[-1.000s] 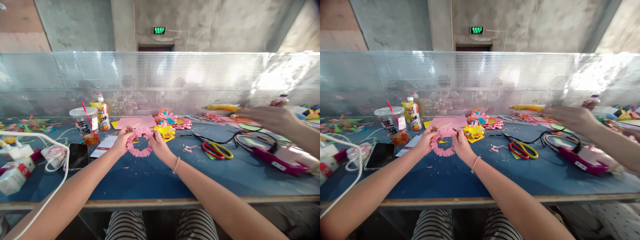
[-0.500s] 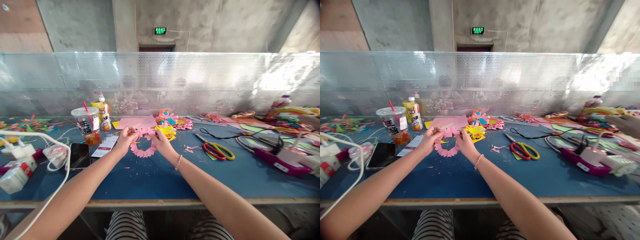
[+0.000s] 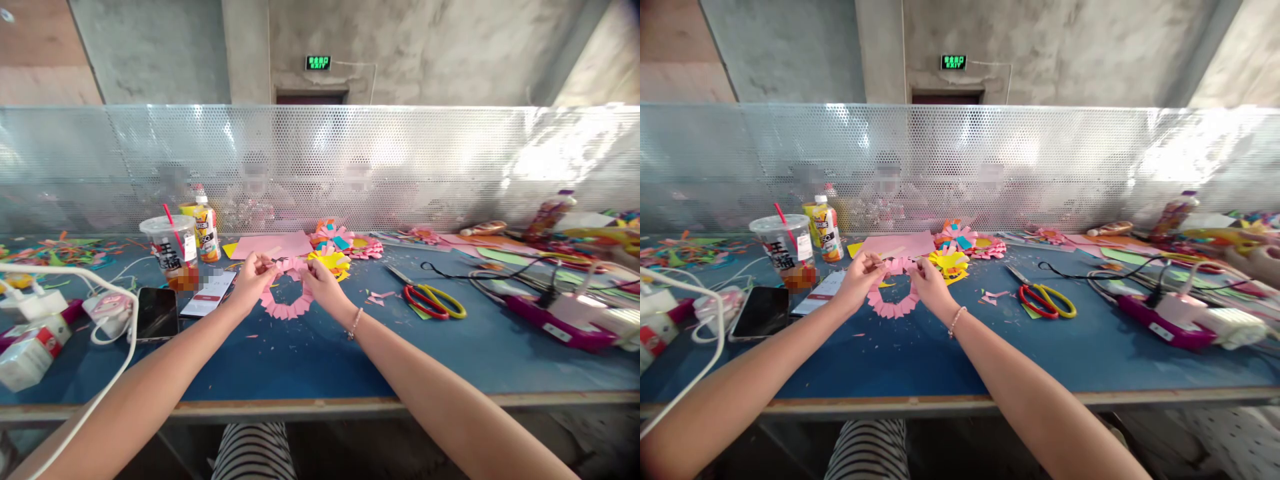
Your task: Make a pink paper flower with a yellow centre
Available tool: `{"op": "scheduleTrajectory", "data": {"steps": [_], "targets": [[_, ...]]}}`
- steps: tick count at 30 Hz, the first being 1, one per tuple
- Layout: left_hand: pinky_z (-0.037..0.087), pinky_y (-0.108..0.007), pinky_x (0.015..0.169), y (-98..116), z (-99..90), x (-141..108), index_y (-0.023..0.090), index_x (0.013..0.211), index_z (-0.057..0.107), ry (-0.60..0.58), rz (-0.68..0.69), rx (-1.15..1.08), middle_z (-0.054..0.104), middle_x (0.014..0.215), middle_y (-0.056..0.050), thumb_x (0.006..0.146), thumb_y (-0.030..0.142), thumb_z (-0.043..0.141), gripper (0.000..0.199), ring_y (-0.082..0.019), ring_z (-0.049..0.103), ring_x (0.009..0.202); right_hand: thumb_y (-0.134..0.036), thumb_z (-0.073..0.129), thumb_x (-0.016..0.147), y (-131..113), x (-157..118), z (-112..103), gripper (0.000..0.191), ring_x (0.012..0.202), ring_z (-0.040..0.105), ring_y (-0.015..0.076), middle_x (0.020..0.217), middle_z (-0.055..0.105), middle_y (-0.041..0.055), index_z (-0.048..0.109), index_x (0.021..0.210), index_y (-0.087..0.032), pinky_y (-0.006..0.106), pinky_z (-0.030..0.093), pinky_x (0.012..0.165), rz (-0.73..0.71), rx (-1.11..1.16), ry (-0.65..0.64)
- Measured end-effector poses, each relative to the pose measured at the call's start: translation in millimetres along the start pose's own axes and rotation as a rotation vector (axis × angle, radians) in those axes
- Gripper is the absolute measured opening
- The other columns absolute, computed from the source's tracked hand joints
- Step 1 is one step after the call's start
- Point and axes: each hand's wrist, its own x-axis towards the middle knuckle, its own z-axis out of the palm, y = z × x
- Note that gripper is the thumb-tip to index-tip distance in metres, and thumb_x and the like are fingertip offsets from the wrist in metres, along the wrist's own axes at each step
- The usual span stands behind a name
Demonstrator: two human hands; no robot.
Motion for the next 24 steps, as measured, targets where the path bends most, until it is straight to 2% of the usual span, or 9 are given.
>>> {"op": "scheduleTrajectory", "data": {"steps": [14, 19, 24], "targets": [[0.043, -0.025, 0.063, 0.4, -1.0, -2.5, 0.020, 0.078, 0.043, -0.084, 0.005, 0.024, 0.054, 0.067, 0.003, 0.066, 0.026, 0.064, 0.025, -0.012, 0.059, 0.063, -0.030, 0.044, 0.074, 6.0, 3.4, -1.2, 0.015, 0.052, 0.032, 0.0092, 0.055, 0.034, -0.0055, 0.038, 0.064, -0.020, 0.023, 0.028, 0.049, -0.030, 0.003, -0.020], [0.042, -0.024, 0.064, 1.5, 0.8, -3.0, 0.020, 0.077, 0.044, -0.028, -0.020, 0.028, 0.053, 0.070, 0.003, 0.064, 0.026, 0.064, 0.024, -0.012, 0.057, 0.065, -0.031, 0.044, 0.074, 2.5, 2.3, -3.5, 0.016, 0.051, 0.033, 0.0095, 0.055, 0.035, -0.0057, 0.037, 0.064, -0.020, 0.023, 0.029, 0.050, -0.023, 0.008, -0.022], [0.040, -0.024, 0.070, -7.7, -1.7, 1.1, 0.020, 0.076, 0.049, 0.050, -0.032, 0.044, 0.052, 0.077, 0.001, 0.065, 0.028, 0.063, 0.021, -0.013, 0.053, 0.074, -0.031, 0.046, 0.074, 1.9, 2.0, -4.0, 0.012, 0.055, 0.037, 0.0107, 0.059, 0.040, -0.0048, 0.040, 0.072, -0.020, 0.025, 0.032, 0.053, -0.056, 0.011, -0.006]]}}
